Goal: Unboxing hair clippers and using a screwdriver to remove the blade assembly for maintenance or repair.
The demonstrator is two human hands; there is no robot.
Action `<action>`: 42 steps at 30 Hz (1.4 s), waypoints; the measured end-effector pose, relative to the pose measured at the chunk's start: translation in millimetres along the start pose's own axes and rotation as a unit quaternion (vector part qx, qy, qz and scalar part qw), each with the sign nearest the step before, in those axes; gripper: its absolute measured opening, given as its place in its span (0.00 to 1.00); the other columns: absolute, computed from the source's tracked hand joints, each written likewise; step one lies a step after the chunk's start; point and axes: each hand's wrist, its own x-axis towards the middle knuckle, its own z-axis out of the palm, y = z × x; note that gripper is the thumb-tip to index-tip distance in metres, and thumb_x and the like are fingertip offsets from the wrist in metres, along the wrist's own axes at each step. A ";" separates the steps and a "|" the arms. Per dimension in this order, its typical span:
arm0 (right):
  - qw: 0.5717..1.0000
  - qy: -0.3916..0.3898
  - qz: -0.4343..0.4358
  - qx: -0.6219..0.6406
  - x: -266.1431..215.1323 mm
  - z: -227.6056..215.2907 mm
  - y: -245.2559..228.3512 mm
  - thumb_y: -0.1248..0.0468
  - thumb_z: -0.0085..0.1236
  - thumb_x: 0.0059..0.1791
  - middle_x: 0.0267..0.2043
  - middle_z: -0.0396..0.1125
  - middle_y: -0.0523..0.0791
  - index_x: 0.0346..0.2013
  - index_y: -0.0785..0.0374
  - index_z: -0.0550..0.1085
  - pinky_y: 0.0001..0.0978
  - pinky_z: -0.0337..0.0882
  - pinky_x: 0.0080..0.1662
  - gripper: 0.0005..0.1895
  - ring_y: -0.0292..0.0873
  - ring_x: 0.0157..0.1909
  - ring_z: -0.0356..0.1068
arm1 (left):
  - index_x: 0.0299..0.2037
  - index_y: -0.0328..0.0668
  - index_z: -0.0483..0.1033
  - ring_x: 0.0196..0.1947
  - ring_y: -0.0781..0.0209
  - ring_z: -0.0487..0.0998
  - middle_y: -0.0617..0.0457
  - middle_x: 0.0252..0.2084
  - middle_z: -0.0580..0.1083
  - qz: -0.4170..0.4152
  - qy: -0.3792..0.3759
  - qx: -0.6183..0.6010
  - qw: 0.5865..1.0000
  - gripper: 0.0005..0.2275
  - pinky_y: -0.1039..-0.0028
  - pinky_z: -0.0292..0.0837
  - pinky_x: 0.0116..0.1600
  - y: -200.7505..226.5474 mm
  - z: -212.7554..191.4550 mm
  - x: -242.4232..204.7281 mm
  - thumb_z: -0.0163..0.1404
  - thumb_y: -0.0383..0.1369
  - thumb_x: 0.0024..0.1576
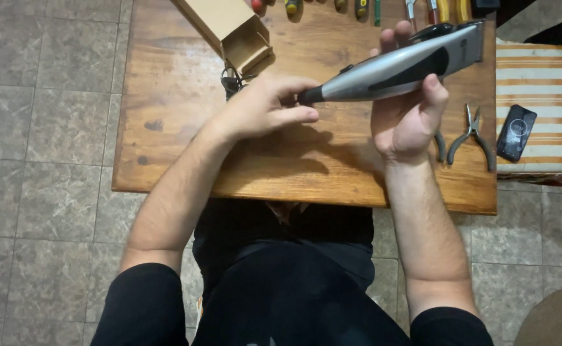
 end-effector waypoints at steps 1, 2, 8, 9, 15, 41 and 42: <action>1.000 0.000 0.003 0.003 -0.5 0.8 0.5 0.51 0.57 0.69 0.92 0.64 0.52 0.88 0.53 0.66 0.56 0.68 0.96 0.32 0.56 0.96 0.63 | 0.75 0.45 0.80 0.51 0.64 0.85 0.57 0.58 0.88 0.020 -0.001 -0.020 1.000 0.22 0.72 0.77 0.56 -2.0 6.9 2.1 0.63 0.41 0.72; 1.000 0.001 0.001 0.002 -1.4 4.3 -0.6 0.51 0.57 0.69 0.92 0.64 0.52 0.88 0.53 0.66 0.56 0.68 0.96 0.32 0.56 0.96 0.63 | 0.75 0.45 0.80 0.51 0.64 0.85 0.57 0.58 0.88 0.022 -0.003 -0.020 1.000 0.22 0.72 0.77 0.56 1.5 10.0 3.2 0.63 0.41 0.72; 0.996 -0.083 0.014 -0.006 -6.3 16.5 -2.5 0.54 0.54 0.70 0.90 0.64 0.53 0.88 0.50 0.67 0.58 0.62 0.97 0.29 0.57 0.95 0.61 | 0.69 0.33 0.81 0.39 0.63 0.89 0.49 0.48 0.86 0.013 -0.004 -0.125 0.992 0.18 0.76 0.88 0.48 7.2 11.1 -1.6 0.61 0.36 0.74; 0.995 -0.097 0.025 -0.008 -4.6 18.9 -4.7 0.54 0.57 0.68 0.89 0.65 0.51 0.86 0.49 0.68 0.59 0.65 0.95 0.29 0.56 0.95 0.62 | 0.66 0.35 0.84 0.42 0.63 0.86 0.51 0.49 0.86 0.034 0.031 -0.077 0.996 0.16 0.74 0.82 0.49 5.0 8.3 -1.5 0.64 0.35 0.72; 0.992 -0.123 0.039 -0.015 -0.7 27.8 -9.0 0.55 0.60 0.66 0.87 0.67 0.51 0.84 0.49 0.69 0.60 0.63 0.94 0.30 0.57 0.92 0.64 | 0.63 0.37 0.86 0.49 0.61 0.84 0.52 0.52 0.87 0.053 0.072 -0.009 0.996 0.15 0.70 0.76 0.54 -2.7 5.2 -1.1 0.68 0.35 0.69; 0.990 -0.138 0.024 0.033 -0.9 0.8 23.3 0.61 0.57 0.52 0.83 0.63 0.69 0.84 0.62 0.59 0.73 0.64 0.83 0.44 0.70 0.87 0.64 | 0.65 0.41 0.87 0.49 0.36 0.92 0.37 0.49 0.89 0.082 0.089 -0.036 0.992 0.22 0.50 0.87 0.54 -24.9 10.4 3.0 0.75 0.34 0.62; 0.989 -0.140 0.025 0.029 -1.0 2.0 22.5 0.62 0.56 0.52 0.82 0.62 0.70 0.83 0.63 0.58 0.71 0.65 0.82 0.44 0.70 0.87 0.63 | 0.65 0.41 0.87 0.49 0.36 0.92 0.37 0.48 0.89 0.078 0.092 -0.040 0.992 0.21 0.50 0.87 0.55 -25.9 11.3 3.0 0.74 0.35 0.63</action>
